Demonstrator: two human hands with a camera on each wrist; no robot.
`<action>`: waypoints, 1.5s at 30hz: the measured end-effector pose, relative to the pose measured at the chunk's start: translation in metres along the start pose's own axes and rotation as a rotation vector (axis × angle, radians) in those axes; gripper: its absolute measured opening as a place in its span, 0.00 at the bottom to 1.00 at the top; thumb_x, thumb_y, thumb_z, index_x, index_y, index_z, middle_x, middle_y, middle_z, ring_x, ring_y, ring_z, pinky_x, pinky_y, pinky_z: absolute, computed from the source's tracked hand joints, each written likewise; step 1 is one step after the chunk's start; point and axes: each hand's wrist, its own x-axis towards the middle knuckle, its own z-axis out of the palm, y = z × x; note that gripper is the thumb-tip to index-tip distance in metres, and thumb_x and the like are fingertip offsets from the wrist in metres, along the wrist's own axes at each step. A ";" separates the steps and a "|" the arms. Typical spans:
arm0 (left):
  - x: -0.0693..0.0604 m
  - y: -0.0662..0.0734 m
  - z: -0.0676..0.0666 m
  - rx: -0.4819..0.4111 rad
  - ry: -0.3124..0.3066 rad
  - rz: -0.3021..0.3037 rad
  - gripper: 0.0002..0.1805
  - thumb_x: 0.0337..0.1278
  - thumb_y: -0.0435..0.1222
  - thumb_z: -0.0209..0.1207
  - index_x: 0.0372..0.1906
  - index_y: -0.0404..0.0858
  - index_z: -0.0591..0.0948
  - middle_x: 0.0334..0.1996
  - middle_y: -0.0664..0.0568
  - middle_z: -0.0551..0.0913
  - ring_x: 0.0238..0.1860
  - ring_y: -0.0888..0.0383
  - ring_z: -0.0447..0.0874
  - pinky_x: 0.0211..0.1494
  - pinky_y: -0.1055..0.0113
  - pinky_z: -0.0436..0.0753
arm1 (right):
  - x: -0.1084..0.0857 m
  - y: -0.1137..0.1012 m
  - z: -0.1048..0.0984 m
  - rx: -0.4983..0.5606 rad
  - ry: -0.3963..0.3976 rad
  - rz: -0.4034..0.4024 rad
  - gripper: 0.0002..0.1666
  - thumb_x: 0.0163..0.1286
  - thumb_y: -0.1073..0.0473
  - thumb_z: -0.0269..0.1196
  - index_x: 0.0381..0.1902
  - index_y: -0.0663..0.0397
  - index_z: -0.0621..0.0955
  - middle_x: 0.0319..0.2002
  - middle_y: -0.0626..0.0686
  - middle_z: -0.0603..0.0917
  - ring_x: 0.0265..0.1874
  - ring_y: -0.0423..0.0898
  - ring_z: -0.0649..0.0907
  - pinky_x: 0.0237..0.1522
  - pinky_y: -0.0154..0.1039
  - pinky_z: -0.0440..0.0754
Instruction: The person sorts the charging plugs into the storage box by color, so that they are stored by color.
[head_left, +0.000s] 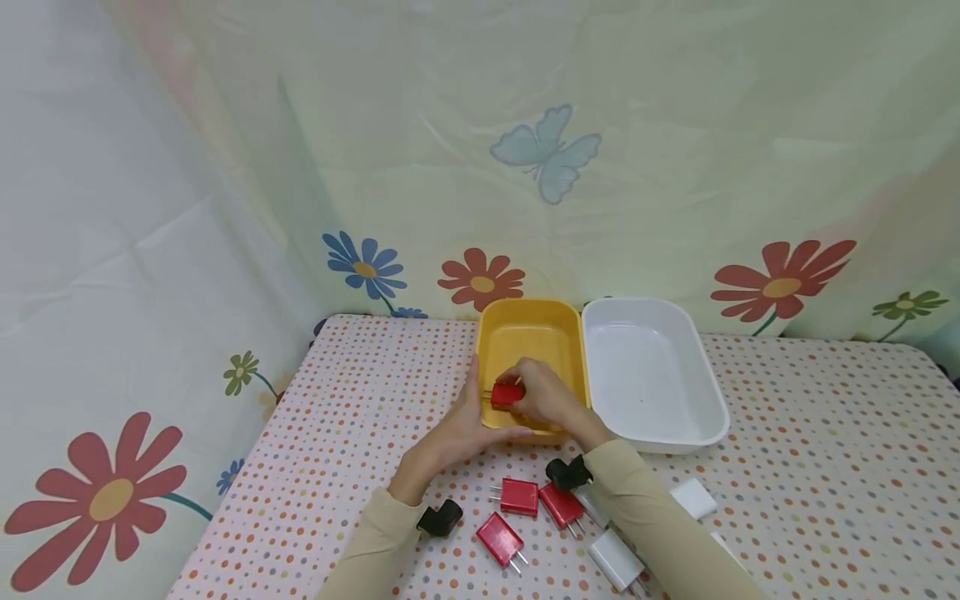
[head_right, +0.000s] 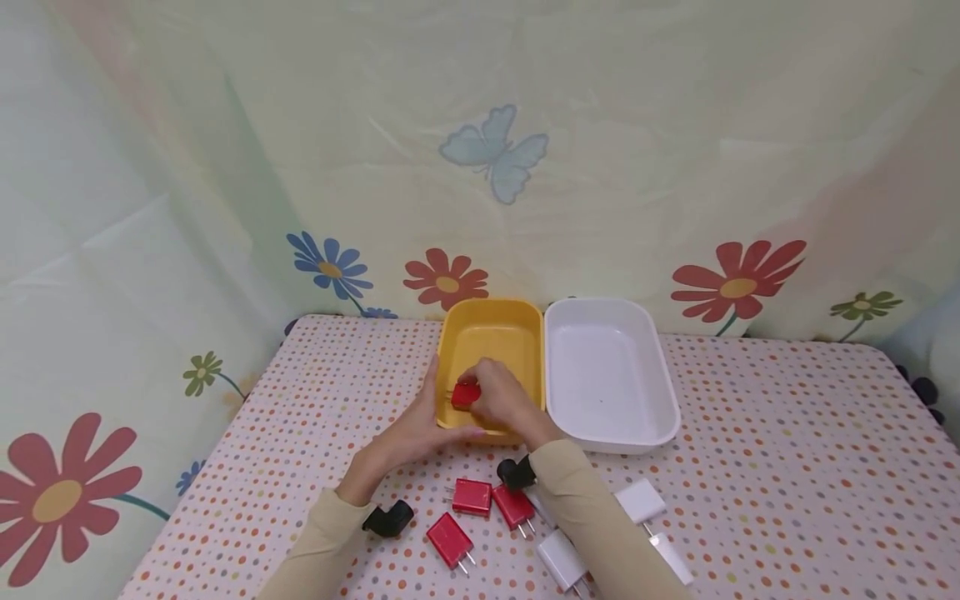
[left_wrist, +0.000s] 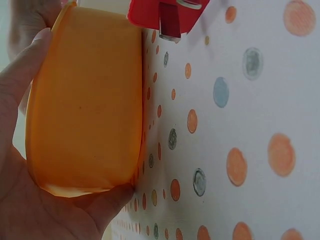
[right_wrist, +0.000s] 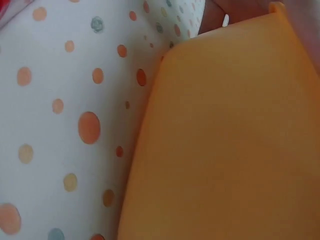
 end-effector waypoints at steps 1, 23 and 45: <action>0.000 0.000 0.000 0.004 0.000 -0.004 0.72 0.58 0.50 0.75 0.84 0.47 0.28 0.84 0.45 0.45 0.75 0.48 0.62 0.74 0.52 0.71 | 0.000 0.000 0.001 0.002 0.001 0.002 0.26 0.59 0.73 0.76 0.57 0.62 0.87 0.51 0.59 0.85 0.50 0.54 0.80 0.59 0.50 0.83; -0.002 0.002 0.002 0.017 0.004 -0.037 0.72 0.58 0.53 0.74 0.84 0.46 0.28 0.84 0.44 0.46 0.72 0.46 0.65 0.74 0.47 0.70 | -0.019 -0.012 -0.014 0.031 0.078 -0.043 0.27 0.61 0.71 0.75 0.59 0.68 0.83 0.52 0.63 0.81 0.53 0.60 0.82 0.57 0.51 0.84; -0.002 0.002 0.003 0.004 0.023 -0.048 0.74 0.52 0.55 0.76 0.85 0.49 0.29 0.84 0.45 0.47 0.79 0.46 0.54 0.78 0.43 0.62 | -0.142 -0.036 -0.002 0.164 0.084 -0.302 0.28 0.57 0.66 0.80 0.56 0.57 0.85 0.49 0.49 0.83 0.45 0.47 0.85 0.48 0.41 0.87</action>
